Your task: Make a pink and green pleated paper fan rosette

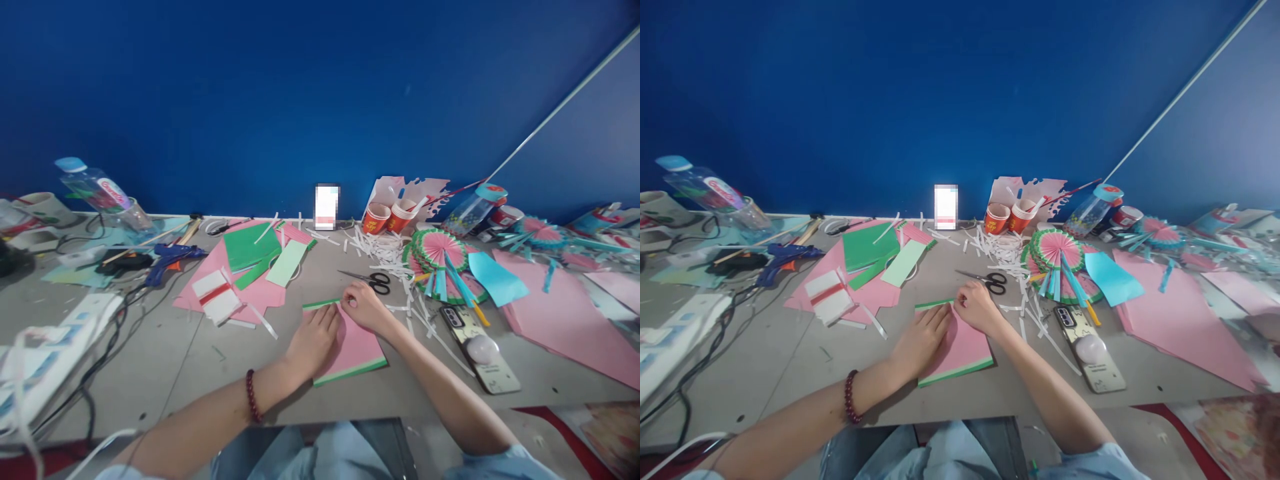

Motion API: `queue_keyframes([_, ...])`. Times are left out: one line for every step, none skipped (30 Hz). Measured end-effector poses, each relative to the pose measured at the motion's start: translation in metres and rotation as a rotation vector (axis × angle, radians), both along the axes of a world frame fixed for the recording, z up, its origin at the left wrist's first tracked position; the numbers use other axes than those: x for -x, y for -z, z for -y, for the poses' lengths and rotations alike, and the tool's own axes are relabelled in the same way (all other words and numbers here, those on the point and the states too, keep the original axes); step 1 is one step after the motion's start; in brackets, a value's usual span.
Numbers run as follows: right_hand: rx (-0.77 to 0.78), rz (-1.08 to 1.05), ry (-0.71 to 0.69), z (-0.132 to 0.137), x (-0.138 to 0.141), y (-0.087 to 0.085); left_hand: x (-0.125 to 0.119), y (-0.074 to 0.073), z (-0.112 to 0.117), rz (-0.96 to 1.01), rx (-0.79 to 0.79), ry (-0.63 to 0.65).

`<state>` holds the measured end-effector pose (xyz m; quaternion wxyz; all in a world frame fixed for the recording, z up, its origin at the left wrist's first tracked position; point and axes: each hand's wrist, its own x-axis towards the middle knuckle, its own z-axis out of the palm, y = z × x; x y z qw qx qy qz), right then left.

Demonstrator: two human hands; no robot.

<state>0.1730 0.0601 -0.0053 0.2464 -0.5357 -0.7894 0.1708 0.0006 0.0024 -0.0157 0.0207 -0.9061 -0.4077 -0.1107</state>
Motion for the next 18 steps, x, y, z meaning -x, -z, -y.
queue_keyframes([0.002, -0.005, 0.001, 0.000, 0.000, -0.001, 0.000, 0.000, 0.000, 0.004, 0.013, 0.001])
queue_keyframes([0.002, -0.010, 0.000, 0.000, -0.001, -0.001, 0.000, -0.001, -0.001, 0.007, 0.023, 0.005])
queue_keyframes([0.002, -0.017, -0.005, 0.000, -0.001, -0.001, 0.000, -0.002, -0.001, 0.009, 0.030, 0.009])
queue_keyframes([0.002, -0.025, -0.013, 0.000, -0.002, -0.002, 0.000, -0.002, -0.001, 0.009, 0.033, 0.016])
queue_keyframes([0.004, -0.033, -0.020, 0.000, -0.003, -0.002, 0.000, -0.003, -0.002, 0.008, 0.034, 0.021])
queue_keyframes([0.009, -0.042, -0.023, 0.000, -0.003, -0.002, 0.000, -0.004, -0.002, 0.007, 0.034, 0.025])
queue_keyframes([0.015, -0.052, -0.022, 0.000, -0.004, -0.002, 0.000, -0.004, -0.002, 0.008, 0.032, 0.028])
queue_keyframes([0.022, -0.061, -0.018, 0.000, -0.005, -0.003, 0.000, -0.005, -0.003, 0.011, 0.033, 0.032])
queue_keyframes([0.026, -0.068, -0.015, 0.000, -0.005, -0.003, 0.001, -0.005, -0.003, 0.016, 0.037, 0.036])
queue_keyframes([0.028, -0.075, -0.011, 0.000, -0.006, -0.003, 0.001, -0.006, -0.003, 0.025, 0.044, 0.042])
queue_keyframes([0.026, -0.080, -0.013, 0.000, -0.006, -0.003, 0.001, -0.007, -0.003, 0.037, 0.056, 0.049])
queue_keyframes([0.023, -0.085, -0.020, 0.000, -0.007, -0.004, 0.002, -0.009, -0.002, 0.048, 0.071, 0.055])
queue_keyframes([0.019, -0.090, -0.030, 0.000, -0.007, -0.004, 0.002, -0.010, -0.002, 0.058, 0.087, 0.061])
queue_keyframes([0.016, -0.094, -0.042, 0.000, -0.008, -0.004, 0.002, -0.012, 0.000, 0.062, 0.102, 0.064])
queue_keyframes([0.014, -0.096, -0.055, 0.000, -0.008, -0.004, 0.002, -0.013, 0.001, 0.065, 0.113, 0.064])
queue_keyframes([0.012, -0.095, -0.071, 0.001, -0.009, -0.004, 0.002, -0.015, 0.003, 0.065, 0.123, 0.064])
queue_keyframes([0.010, -0.091, -0.086, 0.001, -0.009, -0.004, 0.002, -0.016, 0.005, 0.065, 0.131, 0.062])
queue_keyframes([0.007, -0.087, -0.101, 0.002, -0.009, -0.004, 0.002, -0.017, 0.007, 0.067, 0.139, 0.061])
